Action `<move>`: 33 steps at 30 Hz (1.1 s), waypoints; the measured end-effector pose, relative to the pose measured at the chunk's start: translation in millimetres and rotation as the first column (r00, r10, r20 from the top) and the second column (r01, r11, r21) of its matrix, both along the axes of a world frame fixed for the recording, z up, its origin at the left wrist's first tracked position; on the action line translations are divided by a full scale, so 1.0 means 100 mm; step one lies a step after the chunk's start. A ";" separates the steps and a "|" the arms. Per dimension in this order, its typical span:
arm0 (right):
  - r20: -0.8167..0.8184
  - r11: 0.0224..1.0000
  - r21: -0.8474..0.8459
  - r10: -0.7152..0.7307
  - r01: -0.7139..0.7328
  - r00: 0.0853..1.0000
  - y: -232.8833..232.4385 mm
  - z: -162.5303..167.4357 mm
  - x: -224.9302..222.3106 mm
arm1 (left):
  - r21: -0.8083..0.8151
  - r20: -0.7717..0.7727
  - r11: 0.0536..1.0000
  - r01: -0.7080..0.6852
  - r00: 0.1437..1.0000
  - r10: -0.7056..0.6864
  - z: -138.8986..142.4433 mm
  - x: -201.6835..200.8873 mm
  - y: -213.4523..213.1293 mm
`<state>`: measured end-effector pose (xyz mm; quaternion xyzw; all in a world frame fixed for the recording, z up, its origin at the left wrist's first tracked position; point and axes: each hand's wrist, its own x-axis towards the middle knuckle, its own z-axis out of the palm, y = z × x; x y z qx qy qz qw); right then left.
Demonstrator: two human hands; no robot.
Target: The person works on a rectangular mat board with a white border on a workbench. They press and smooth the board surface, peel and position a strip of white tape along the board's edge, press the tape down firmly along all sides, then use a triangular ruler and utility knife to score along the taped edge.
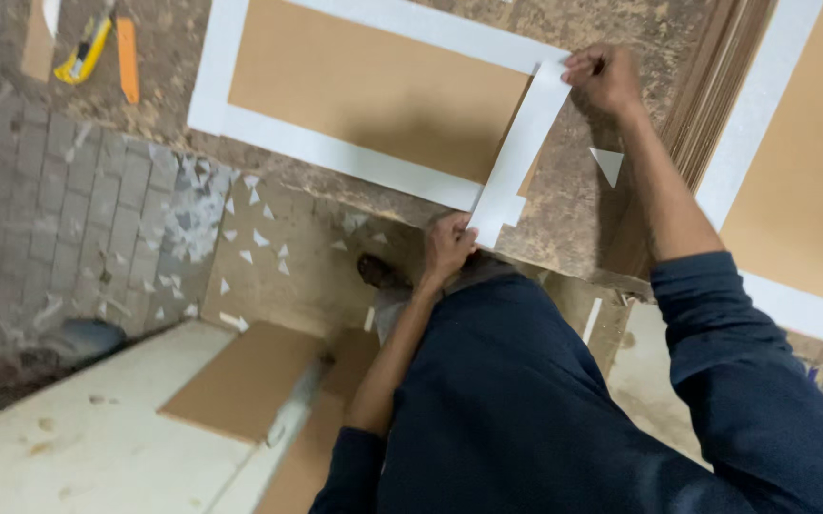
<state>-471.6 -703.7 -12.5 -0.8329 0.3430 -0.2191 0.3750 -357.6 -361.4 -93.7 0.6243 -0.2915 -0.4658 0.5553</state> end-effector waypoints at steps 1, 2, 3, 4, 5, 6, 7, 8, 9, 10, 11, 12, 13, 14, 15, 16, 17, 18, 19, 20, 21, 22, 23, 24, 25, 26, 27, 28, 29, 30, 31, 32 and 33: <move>0.005 0.999 0.037 -0.015 0.014 1.000 -0.09 -0.05 -0.01 | 0.034 0.000 0.999 -0.033 0.999 0.033 -0.02 -0.11 -0.09; 0.007 0.997 0.073 -0.028 0.027 1.000 -0.17 -0.10 0.00 | 0.072 0.032 0.995 -0.066 0.997 0.064 -0.05 -0.20 -0.16; 0.011 0.993 0.107 -0.044 0.042 0.999 -0.24 -0.15 0.00 | 0.107 0.067 0.990 -0.097 0.994 0.090 -0.05 -0.26 -0.22; 0.035 0.993 0.113 -0.025 0.020 0.999 -0.29 -0.19 0.01 | 0.140 0.105 0.982 -0.130 0.988 0.115 -0.05 -0.32 -0.27; 0.061 0.993 0.117 -0.005 -0.002 0.998 -0.35 -0.24 0.03 | 0.151 0.104 0.976 -0.157 0.984 0.142 -0.04 -0.36 -0.32; 0.090 0.992 0.121 0.012 -0.023 0.996 -0.39 -0.28 0.05 | 0.161 0.105 0.970 -0.182 0.980 0.167 -0.04 -0.39 -0.36; 0.088 0.992 0.126 0.003 -0.014 0.996 -0.42 -0.34 0.07 | 0.171 0.107 0.964 -0.203 0.977 0.187 -0.03 -0.42 -0.39; 0.087 0.992 0.129 -0.008 -0.003 0.996 -0.44 -0.38 0.09 | 0.142 0.192 0.965 -0.220 0.963 0.191 -0.03 -0.43 -0.41; 0.088 0.992 0.129 -0.022 0.010 0.996 -0.47 -0.42 0.11 | 0.110 0.276 0.967 -0.231 0.941 0.193 -0.03 -0.45 -0.42; 0.126 0.994 0.112 -0.017 0.003 0.992 -0.49 -0.46 0.13 | 0.083 0.354 0.968 -0.235 0.915 0.192 -0.03 -0.46 -0.42; 0.160 0.995 0.098 -0.014 -0.002 0.987 -0.49 -0.50 0.13 | 0.110 0.333 0.962 -0.252 0.921 0.203 -0.04 -0.47 -0.42; 0.196 0.997 0.081 -0.011 -0.005 0.980 -0.50 -0.53 0.13 | 0.134 0.314 0.954 -0.267 0.925 0.215 -0.04 -0.48 -0.42; 0.193 0.998 0.065 -0.029 0.017 0.981 -0.50 -0.56 0.12 | 0.151 0.298 0.947 -0.282 0.927 0.229 -0.05 -0.49 -0.42; 0.192 0.998 0.049 -0.047 0.039 0.980 -0.51 -0.57 0.11 | 0.133 0.300 0.946 -0.297 0.921 0.247 -0.06 -0.50 -0.42; 0.187 0.997 0.035 -0.068 0.063 0.980 -0.51 -0.59 0.10 | 0.118 0.300 0.944 -0.309 0.917 0.263 -0.06 -0.51 -0.42; 0.202 0.996 0.066 -0.073 0.061 0.977 -0.52 -0.60 0.09 | 0.104 0.297 0.942 -0.318 0.914 0.276 -0.07 -0.52 -0.42; 0.215 0.994 0.096 -0.078 0.058 0.973 -0.53 -0.61 0.08 | 0.123 0.279 0.938 -0.325 0.918 0.282 -0.07 -0.52 -0.43; 0.230 0.991 0.124 -0.082 0.054 0.970 -0.55 -0.62 0.07 | 0.139 0.263 0.933 -0.332 0.921 0.289 -0.07 -0.53 -0.44; 0.218 0.988 0.143 -0.081 0.050 0.973 -0.57 -0.63 0.07 | 0.152 0.249 0.928 -0.340 0.922 0.297 -0.07 -0.53 -0.44; 0.207 0.986 0.162 -0.078 0.045 0.975 -0.58 -0.63 0.06 | 0.135 0.283 0.929 -0.346 0.912 0.298 -0.07 -0.54 -0.45; 0.199 0.983 0.182 -0.073 0.037 0.977 -0.60 -0.65 0.06 | 0.117 0.320 0.929 -0.352 0.899 0.300 -0.07 -0.53 -0.45; 0.217 0.991 0.132 -0.056 0.027 0.975 -0.61 -0.66 0.06 | 0.103 0.354 0.929 -0.356 0.886 0.300 -0.07 -0.53 -0.45; 0.229 0.996 0.086 -0.044 0.024 0.972 -0.61 -0.67 0.05 | 0.115 0.328 0.925 -0.362 0.893 0.309 -0.07 -0.53 -0.45; 0.237 0.999 0.042 -0.032 0.023 0.971 -0.61 -0.69 0.05 | 0.129 0.299 0.921 -0.367 0.900 0.317 -0.07 -0.53 -0.45; 0.293 0.996 0.091 -0.030 0.004 0.956 -0.61 -0.71 0.04 | 0.144 0.269 0.917 -0.371 0.907 0.324 -0.07 -0.53 -0.45; 0.348 0.990 0.138 -0.033 -0.017 0.937 -0.60 -0.72 0.03 | 0.158 0.264 0.918 -0.364 0.911 0.316 -0.07 -0.52 -0.44; 0.405 0.983 0.179 -0.036 -0.041 0.914 -0.60 -0.73 0.03 | 0.166 0.259 0.919 -0.359 0.915 0.310 -0.07 -0.52 -0.44; 0.378 0.987 0.161 -0.036 -0.027 0.925 -0.61 -0.75 0.02 | 0.169 0.256 0.919 -0.357 0.916 0.309 -0.06 -0.52 -0.44; 0.352 0.990 0.142 -0.038 -0.013 0.935 -0.60 -0.75 0.01 | 0.162 0.254 0.920 -0.357 0.916 0.311 -0.05 -0.52 -0.44; 0.324 0.992 0.125 -0.042 0.001 0.945 -0.60 -0.75 0.01 | 0.158 0.250 0.921 -0.356 0.917 0.311 -0.04 -0.52 -0.45; 0.325 0.996 0.086 -0.036 0.009 0.945 -0.59 -0.74 0.01 | 0.155 0.246 0.921 -0.357 0.917 0.314 -0.03 -0.52 -0.45; 0.325 0.999 0.047 -0.031 0.017 0.945 -0.59 -0.74 0.01 | 0.149 0.265 0.922 -0.358 0.913 0.311 -0.02 -0.52 -0.45; 0.326 1.000 0.008 -0.029 0.028 0.945 -0.59 -0.74 0.01 | 0.142 0.284 0.924 -0.356 0.909 0.306 -0.01 -0.52 -0.45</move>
